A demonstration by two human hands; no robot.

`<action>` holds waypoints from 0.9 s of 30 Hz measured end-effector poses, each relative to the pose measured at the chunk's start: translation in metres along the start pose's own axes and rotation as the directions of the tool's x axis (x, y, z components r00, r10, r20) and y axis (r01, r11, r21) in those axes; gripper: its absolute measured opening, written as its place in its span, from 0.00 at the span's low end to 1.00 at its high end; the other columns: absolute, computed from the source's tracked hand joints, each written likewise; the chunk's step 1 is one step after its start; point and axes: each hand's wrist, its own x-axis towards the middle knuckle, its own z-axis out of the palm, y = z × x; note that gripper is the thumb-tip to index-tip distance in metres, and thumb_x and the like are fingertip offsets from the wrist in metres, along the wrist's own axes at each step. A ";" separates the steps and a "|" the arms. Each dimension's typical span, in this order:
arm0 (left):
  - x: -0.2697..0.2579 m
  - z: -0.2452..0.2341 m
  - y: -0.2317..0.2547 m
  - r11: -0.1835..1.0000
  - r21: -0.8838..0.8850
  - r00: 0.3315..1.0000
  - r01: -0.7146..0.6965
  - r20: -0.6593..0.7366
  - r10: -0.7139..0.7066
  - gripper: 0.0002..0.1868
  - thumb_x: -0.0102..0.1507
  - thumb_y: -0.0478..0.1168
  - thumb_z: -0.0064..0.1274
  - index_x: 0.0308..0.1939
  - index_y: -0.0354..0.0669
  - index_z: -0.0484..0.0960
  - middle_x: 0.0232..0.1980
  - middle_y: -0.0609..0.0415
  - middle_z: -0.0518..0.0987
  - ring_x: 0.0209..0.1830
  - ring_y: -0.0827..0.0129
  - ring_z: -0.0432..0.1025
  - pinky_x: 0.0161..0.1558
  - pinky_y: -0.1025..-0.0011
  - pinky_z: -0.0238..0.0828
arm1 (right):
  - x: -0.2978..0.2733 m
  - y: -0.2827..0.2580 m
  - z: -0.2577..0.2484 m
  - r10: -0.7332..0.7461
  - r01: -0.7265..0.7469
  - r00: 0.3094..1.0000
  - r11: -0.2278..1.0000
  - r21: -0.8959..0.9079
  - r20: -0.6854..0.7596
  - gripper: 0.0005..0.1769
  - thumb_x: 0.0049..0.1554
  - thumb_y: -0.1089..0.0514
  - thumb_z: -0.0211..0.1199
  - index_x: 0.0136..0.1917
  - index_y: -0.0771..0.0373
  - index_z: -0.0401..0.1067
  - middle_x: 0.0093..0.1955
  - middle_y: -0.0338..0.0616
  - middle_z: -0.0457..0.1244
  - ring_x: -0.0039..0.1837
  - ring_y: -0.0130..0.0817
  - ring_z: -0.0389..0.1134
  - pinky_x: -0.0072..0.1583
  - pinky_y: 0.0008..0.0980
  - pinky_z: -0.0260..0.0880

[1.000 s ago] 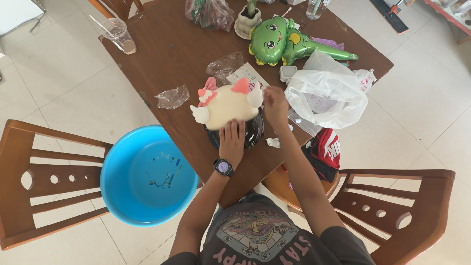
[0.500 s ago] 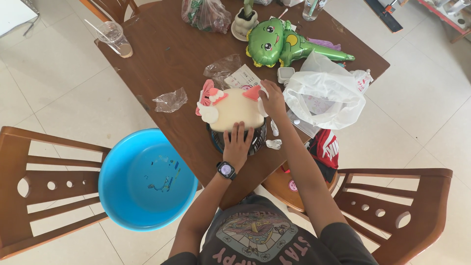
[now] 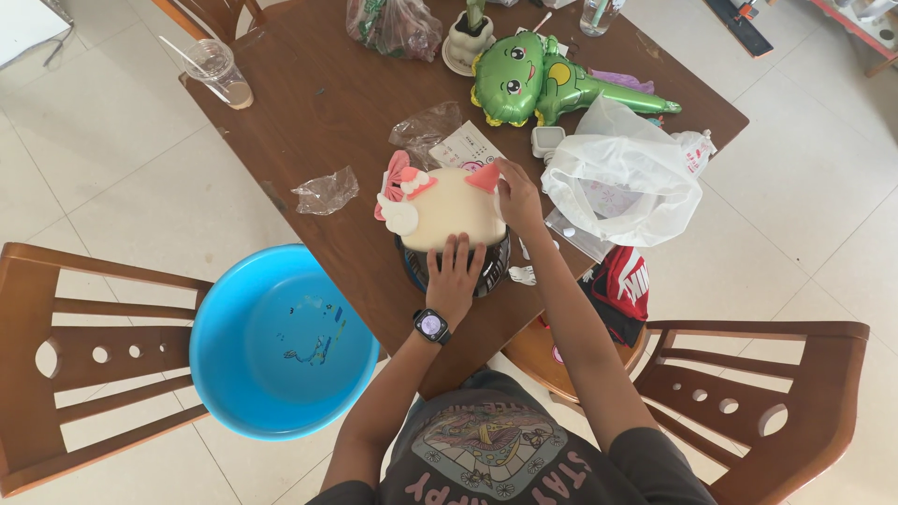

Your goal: The person decorates a white balloon by attaching white wing-shaped pieces and pink ear-shaped pieces to its surface. They peel backing from adhesive stickers and press each piece onto the balloon, adjusting positions as needed.

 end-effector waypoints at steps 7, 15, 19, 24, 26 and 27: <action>0.001 -0.003 -0.003 0.999 -0.030 1.000 0.018 0.010 -0.017 0.37 0.60 0.36 0.50 0.75 0.49 0.63 0.76 0.41 0.63 0.76 0.47 0.57 0.68 0.39 0.53 | 0.000 0.000 -0.002 0.024 -0.024 0.999 1.000 0.009 0.028 0.28 0.58 0.74 0.51 0.70 0.64 0.69 0.66 0.57 0.66 0.68 0.54 0.67 0.67 0.43 0.67; -0.001 -0.004 -0.003 0.999 -0.040 1.000 0.028 0.008 -0.028 0.37 0.60 0.36 0.51 0.75 0.49 0.63 0.76 0.41 0.63 0.76 0.47 0.57 0.68 0.38 0.53 | 0.000 0.003 -0.002 0.039 -0.041 0.998 0.998 0.040 0.046 0.30 0.57 0.74 0.51 0.71 0.62 0.67 0.67 0.55 0.66 0.69 0.53 0.67 0.68 0.43 0.66; -0.002 -0.004 0.000 0.999 -0.038 0.999 0.034 0.007 -0.034 0.38 0.60 0.35 0.51 0.75 0.49 0.63 0.76 0.41 0.62 0.76 0.47 0.57 0.68 0.39 0.54 | -0.001 -0.007 -0.007 0.028 -0.029 0.999 0.998 0.053 0.033 0.29 0.56 0.73 0.53 0.70 0.63 0.67 0.67 0.55 0.66 0.68 0.53 0.67 0.66 0.43 0.68; -0.017 0.004 0.003 0.999 -0.050 1.000 0.000 -0.001 0.000 0.39 0.57 0.37 0.53 0.74 0.48 0.64 0.72 0.44 0.66 0.71 0.52 0.61 0.66 0.42 0.55 | -0.034 -0.030 -0.012 0.062 -0.071 0.987 0.996 -0.054 -0.148 0.14 0.56 0.69 0.62 0.57 0.66 0.73 0.60 0.53 0.66 0.57 0.50 0.69 0.56 0.42 0.70; -0.032 0.015 0.007 0.993 -0.113 0.999 -0.027 0.026 0.030 0.39 0.58 0.39 0.53 0.75 0.44 0.65 0.66 0.47 0.69 0.67 0.55 0.63 0.66 0.41 0.55 | -0.070 -0.043 -0.013 -0.024 -0.002 0.986 0.988 -0.156 -0.164 0.07 0.55 0.69 0.66 0.48 0.66 0.73 0.51 0.51 0.66 0.53 0.51 0.68 0.55 0.44 0.69; -0.040 0.023 0.009 0.997 -0.064 0.999 -0.053 -0.016 0.052 0.36 0.59 0.40 0.52 0.74 0.45 0.67 0.65 0.48 0.69 0.66 0.56 0.63 0.66 0.42 0.55 | -0.091 -0.051 -0.012 0.025 -0.044 0.993 0.986 -0.164 -0.114 0.05 0.53 0.68 0.67 0.44 0.65 0.74 0.46 0.50 0.66 0.49 0.51 0.67 0.51 0.44 0.68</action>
